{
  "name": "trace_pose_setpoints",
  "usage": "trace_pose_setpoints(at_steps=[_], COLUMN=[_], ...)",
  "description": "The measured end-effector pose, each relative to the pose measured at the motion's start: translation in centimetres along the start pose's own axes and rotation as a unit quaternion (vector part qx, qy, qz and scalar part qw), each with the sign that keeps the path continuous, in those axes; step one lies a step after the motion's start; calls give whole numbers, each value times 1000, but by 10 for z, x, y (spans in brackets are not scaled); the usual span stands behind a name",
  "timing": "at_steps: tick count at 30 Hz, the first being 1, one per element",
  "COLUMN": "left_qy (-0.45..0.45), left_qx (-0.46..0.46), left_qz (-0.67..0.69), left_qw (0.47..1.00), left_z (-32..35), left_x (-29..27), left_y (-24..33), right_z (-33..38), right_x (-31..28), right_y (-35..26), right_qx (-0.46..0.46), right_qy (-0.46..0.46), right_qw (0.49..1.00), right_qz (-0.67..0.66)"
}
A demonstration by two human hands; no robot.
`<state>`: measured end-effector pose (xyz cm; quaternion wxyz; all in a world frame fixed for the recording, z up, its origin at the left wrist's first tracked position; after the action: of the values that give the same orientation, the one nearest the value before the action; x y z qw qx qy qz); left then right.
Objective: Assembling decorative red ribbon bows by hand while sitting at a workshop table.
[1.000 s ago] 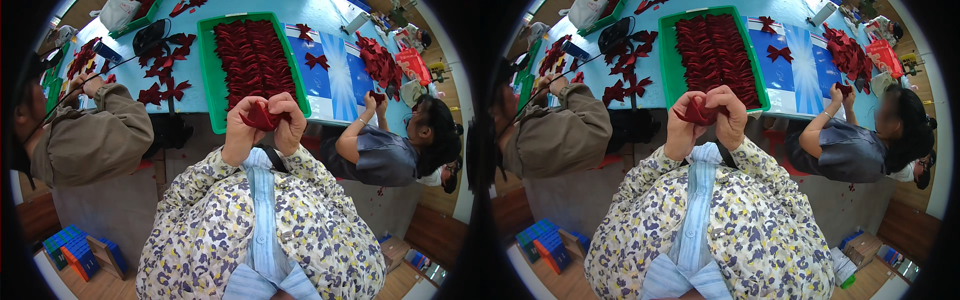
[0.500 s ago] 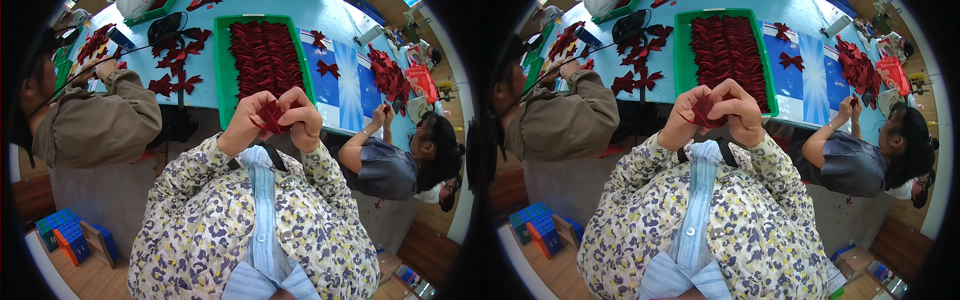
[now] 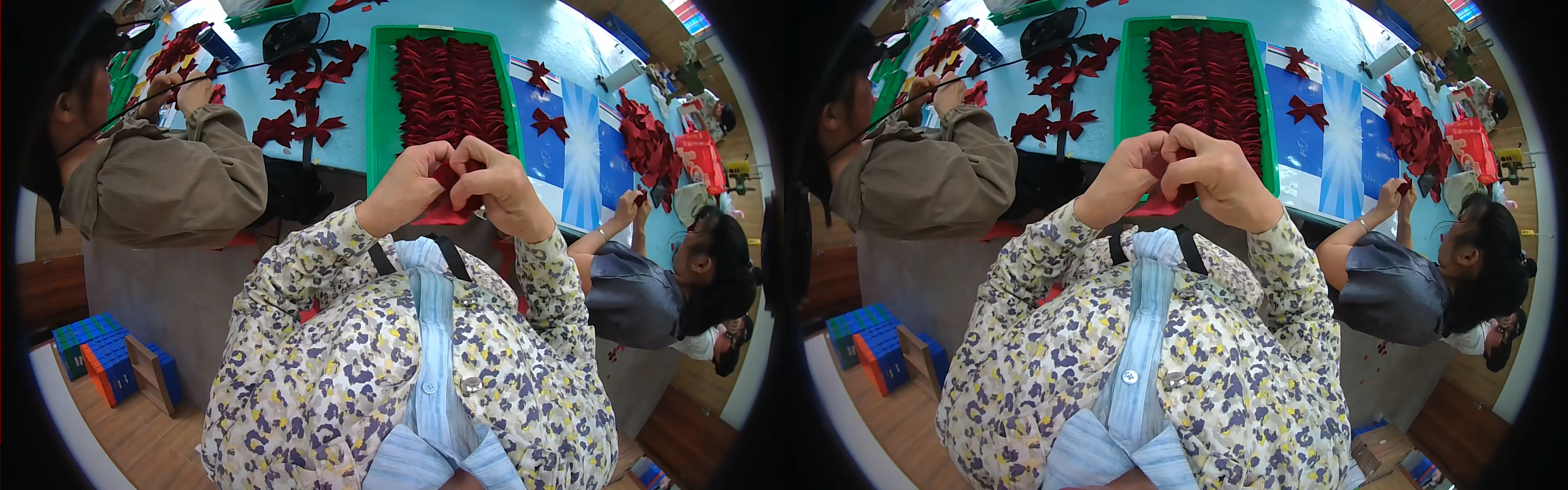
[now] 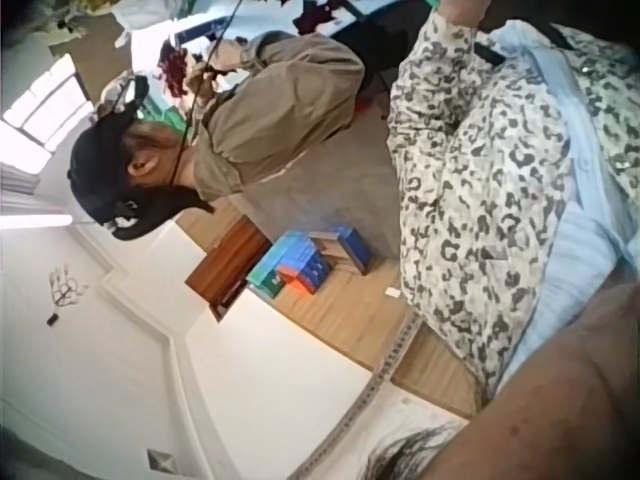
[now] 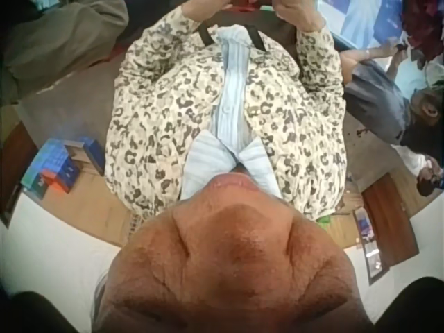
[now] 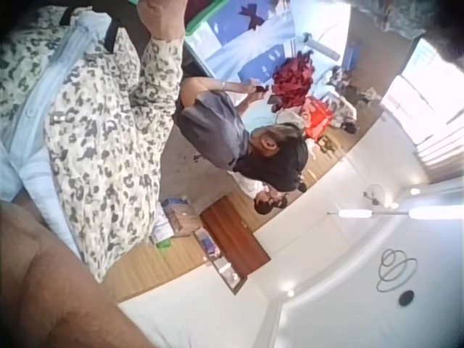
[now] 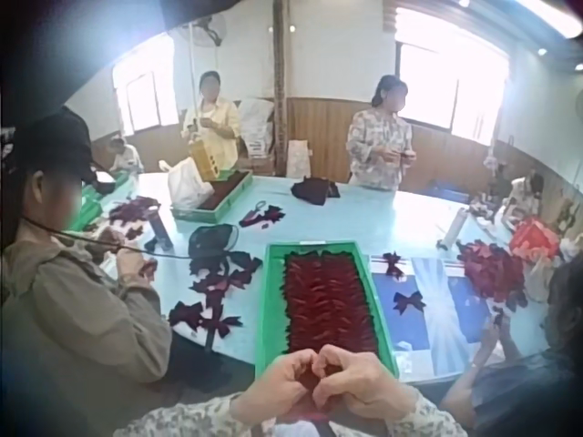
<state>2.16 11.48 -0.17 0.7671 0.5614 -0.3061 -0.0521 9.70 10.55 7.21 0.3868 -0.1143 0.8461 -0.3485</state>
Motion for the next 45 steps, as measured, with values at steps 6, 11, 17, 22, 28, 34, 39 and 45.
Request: trace_pose_setpoints(at_steps=[6,11,17,22,28,34,39,45], left_qy=[23,120,191,195,251,241,285,328], left_qx=[9,16,13,-7,-1,87,30,94], left_qz=[-38,-172,-267,-197,-214,-288,-132,-12], left_qw=[999,978,944,961,944,923,949,940], left_z=[-3,2,9,5,13,58,96,98], left_x=[-23,-48,-63,-70,-84,-102,-115,-112], left_y=[-16,0,9,-10,-11,-3,-3,-12], right_z=[-11,-14,-11,-12,-22,-44,-68,-63], right_x=[26,43,55,53,58,105,129,122], right_y=[-18,-10,8,13,15,-27,-56,-48], right_qx=[-6,22,29,45,62,91,89,90], right_qy=[-49,7,76,73,70,58,62,116], right_qw=[960,928,923,933,934,900,876,896], right_qz=[277,371,376,348,346,422,471,419])
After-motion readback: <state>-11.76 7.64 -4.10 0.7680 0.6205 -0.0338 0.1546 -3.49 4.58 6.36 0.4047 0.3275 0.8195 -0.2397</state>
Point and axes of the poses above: each hand's wrist, its own z-axis away from the middle knuckle, its own x-axis out of the palm, y = z × x, the point moved 8 cm from there along -z, towards the middle knuckle, and after that the axes turned 11 degrees about -x, right-handed, at the moved point
